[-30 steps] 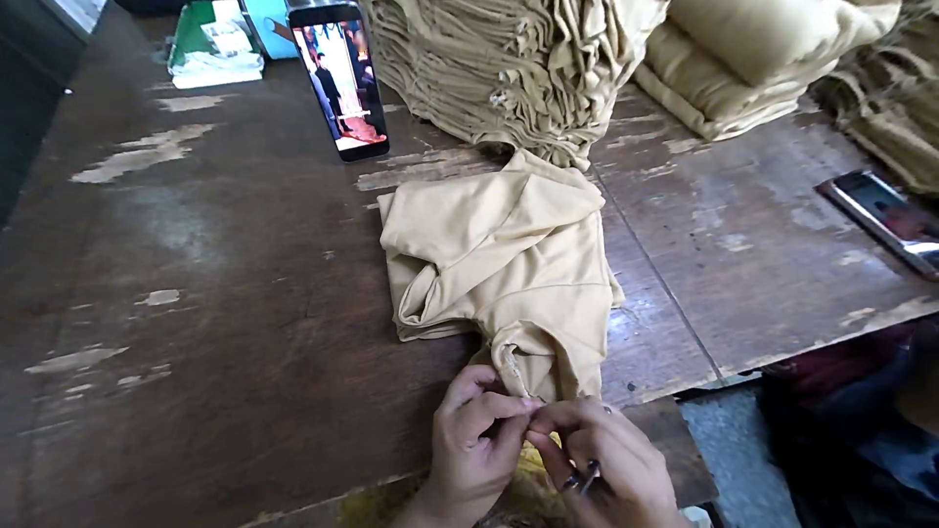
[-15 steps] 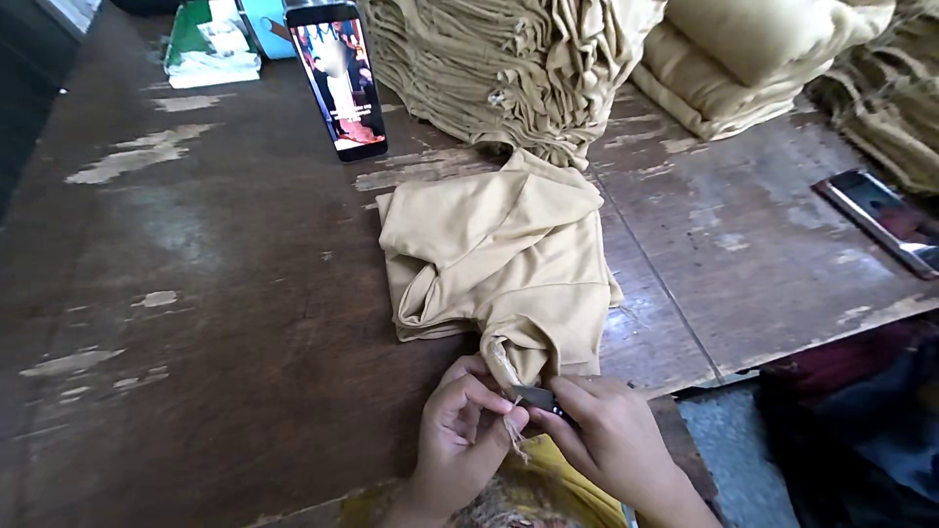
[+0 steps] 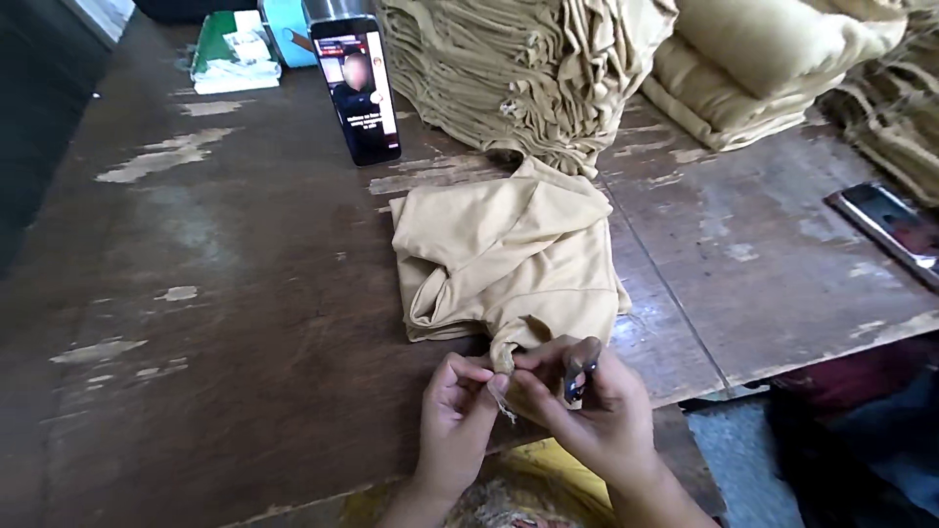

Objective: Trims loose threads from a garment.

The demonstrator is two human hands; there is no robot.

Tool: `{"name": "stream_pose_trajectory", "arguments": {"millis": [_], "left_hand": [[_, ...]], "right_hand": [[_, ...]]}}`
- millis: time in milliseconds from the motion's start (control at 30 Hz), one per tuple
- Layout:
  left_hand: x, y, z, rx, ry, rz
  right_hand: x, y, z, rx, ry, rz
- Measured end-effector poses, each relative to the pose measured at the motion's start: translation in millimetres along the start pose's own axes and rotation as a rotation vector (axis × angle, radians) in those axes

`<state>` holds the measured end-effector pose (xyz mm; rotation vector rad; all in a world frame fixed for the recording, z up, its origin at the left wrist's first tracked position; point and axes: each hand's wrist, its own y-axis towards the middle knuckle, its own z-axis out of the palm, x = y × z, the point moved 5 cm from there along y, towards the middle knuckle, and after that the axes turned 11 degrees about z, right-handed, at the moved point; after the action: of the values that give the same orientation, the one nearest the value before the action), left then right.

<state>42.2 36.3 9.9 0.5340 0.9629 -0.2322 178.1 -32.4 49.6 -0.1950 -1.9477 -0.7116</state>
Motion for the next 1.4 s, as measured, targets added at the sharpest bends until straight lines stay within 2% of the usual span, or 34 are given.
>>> {"name": "stream_pose_trajectory", "arguments": {"millis": [200,367,433,533,600,767,900,1067,1167,1333,1400], "left_hand": [[0.4,-1.4,0.4,0.041,0.027,0.010],[0.6,-1.8,-0.2,0.026,0.026,-0.008],[-0.2,-1.4,-1.2,0.021,0.038,-0.018],[-0.1,-0.8,-3.0,0.010,0.054,-0.039],[0.1,-0.5,-3.8,0.003,0.033,-0.068],[0.8,0.6,-4.0,-0.050,-0.045,-0.145],[1.9,0.3,-4.0,-0.054,-0.065,-0.157],[1.8,0.2,-4.3,-0.040,-0.071,-0.133],[0.4,-0.6,-3.6,-0.018,-0.034,-0.075],[-1.8,-3.8,1.2,0.012,0.036,0.010],[-3.0,-4.2,3.0,0.027,0.053,0.025]], "right_hand": [[7.7,-2.6,1.6,0.054,-0.161,-0.082],[11.6,-5.9,-2.3,0.062,-0.133,-0.085],[14.6,-8.0,-6.0,0.156,0.045,-0.068],[26.3,-16.1,-12.0,0.401,0.332,-0.032],[23.9,-20.8,-16.0,0.469,0.276,-0.009],[-10.8,-20.3,-22.3,0.245,-0.396,0.075],[-15.4,-19.3,-13.2,0.189,-0.570,0.072],[-10.4,-17.4,-5.5,0.177,-0.606,0.016],[-5.2,-19.9,-6.3,0.094,-0.588,-0.023],[5.7,-23.5,-7.9,-0.069,-0.129,-0.078],[10.0,-20.4,-5.6,-0.116,-0.097,-0.139]]}}
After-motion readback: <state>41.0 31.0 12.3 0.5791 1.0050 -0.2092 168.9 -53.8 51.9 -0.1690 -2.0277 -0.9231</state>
